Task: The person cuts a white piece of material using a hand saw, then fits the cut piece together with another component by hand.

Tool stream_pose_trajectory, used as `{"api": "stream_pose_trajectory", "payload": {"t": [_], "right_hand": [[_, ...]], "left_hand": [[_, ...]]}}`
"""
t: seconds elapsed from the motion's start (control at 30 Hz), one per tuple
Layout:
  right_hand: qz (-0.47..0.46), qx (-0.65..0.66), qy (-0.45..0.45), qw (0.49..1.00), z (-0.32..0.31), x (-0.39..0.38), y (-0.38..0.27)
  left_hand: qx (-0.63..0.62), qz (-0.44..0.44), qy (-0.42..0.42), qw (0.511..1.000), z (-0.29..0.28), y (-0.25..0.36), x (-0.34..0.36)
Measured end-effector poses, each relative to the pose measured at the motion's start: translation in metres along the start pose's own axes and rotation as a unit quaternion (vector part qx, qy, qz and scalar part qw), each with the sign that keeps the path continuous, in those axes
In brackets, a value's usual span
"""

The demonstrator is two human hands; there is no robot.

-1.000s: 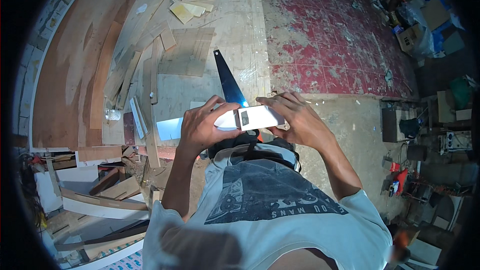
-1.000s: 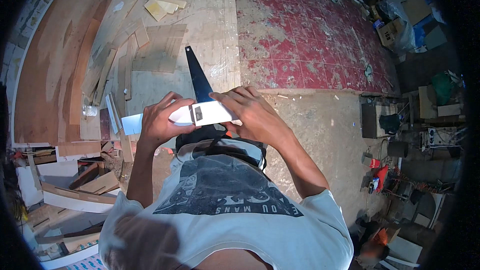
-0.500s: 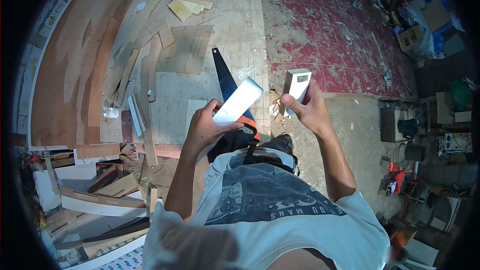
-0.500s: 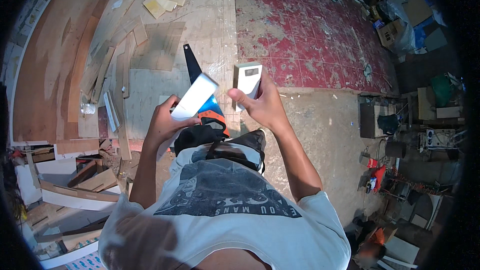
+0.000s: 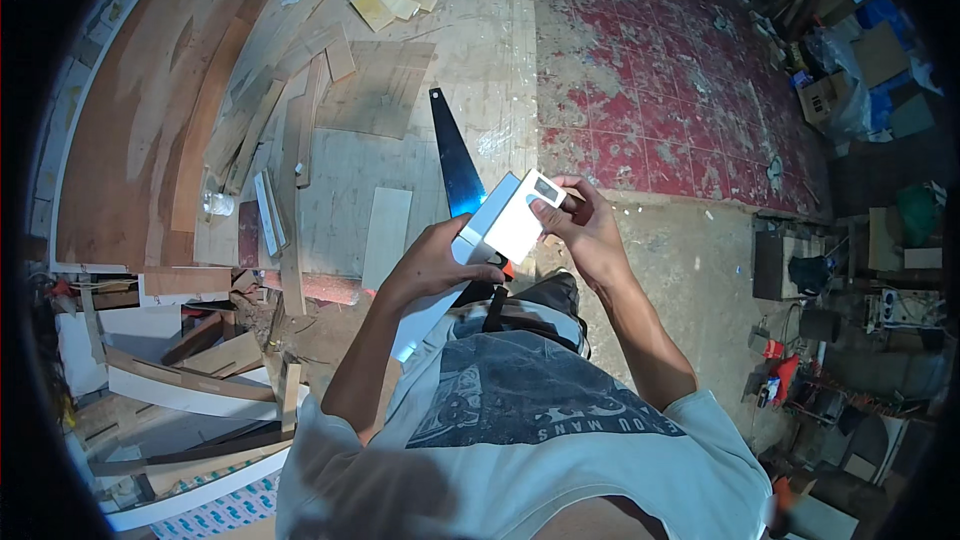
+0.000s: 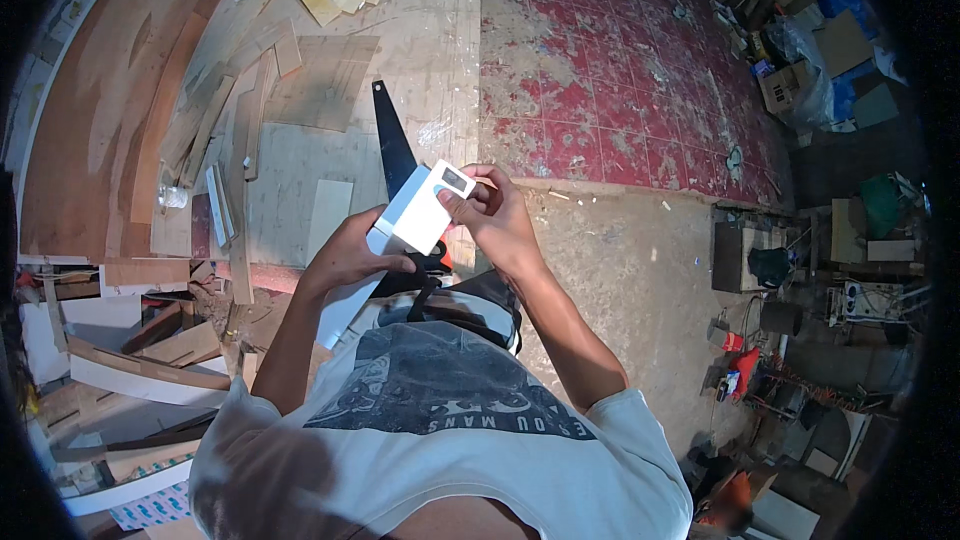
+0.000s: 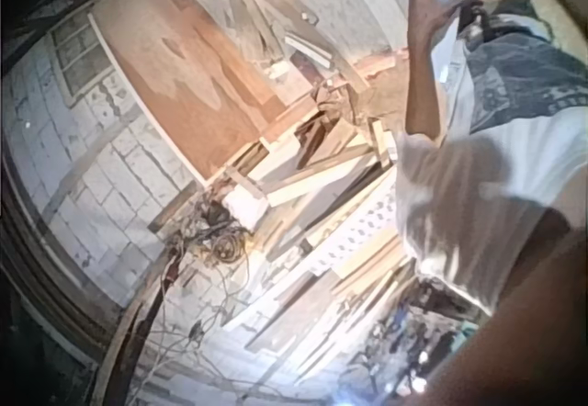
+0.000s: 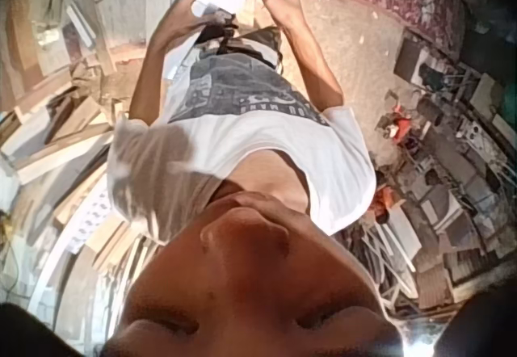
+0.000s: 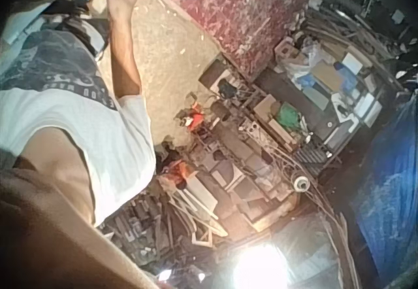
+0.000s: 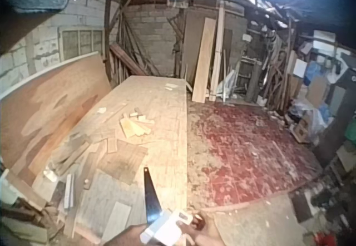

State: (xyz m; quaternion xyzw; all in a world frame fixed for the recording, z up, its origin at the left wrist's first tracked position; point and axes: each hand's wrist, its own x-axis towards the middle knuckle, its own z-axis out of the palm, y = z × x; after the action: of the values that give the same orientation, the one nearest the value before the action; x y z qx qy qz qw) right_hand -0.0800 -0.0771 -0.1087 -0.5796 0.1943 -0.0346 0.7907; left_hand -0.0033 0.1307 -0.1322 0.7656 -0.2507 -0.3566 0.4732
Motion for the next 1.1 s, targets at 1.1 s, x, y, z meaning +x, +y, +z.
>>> {"api": "stream_pose_trajectory", "payload": {"t": [1.1], "right_hand": [[-0.181,-0.136,-0.097,0.969,-0.024,-0.011,-0.001]], "left_hand": [[0.153,0.017,-0.005,0.988,-0.002,0.032,0.007]]}}
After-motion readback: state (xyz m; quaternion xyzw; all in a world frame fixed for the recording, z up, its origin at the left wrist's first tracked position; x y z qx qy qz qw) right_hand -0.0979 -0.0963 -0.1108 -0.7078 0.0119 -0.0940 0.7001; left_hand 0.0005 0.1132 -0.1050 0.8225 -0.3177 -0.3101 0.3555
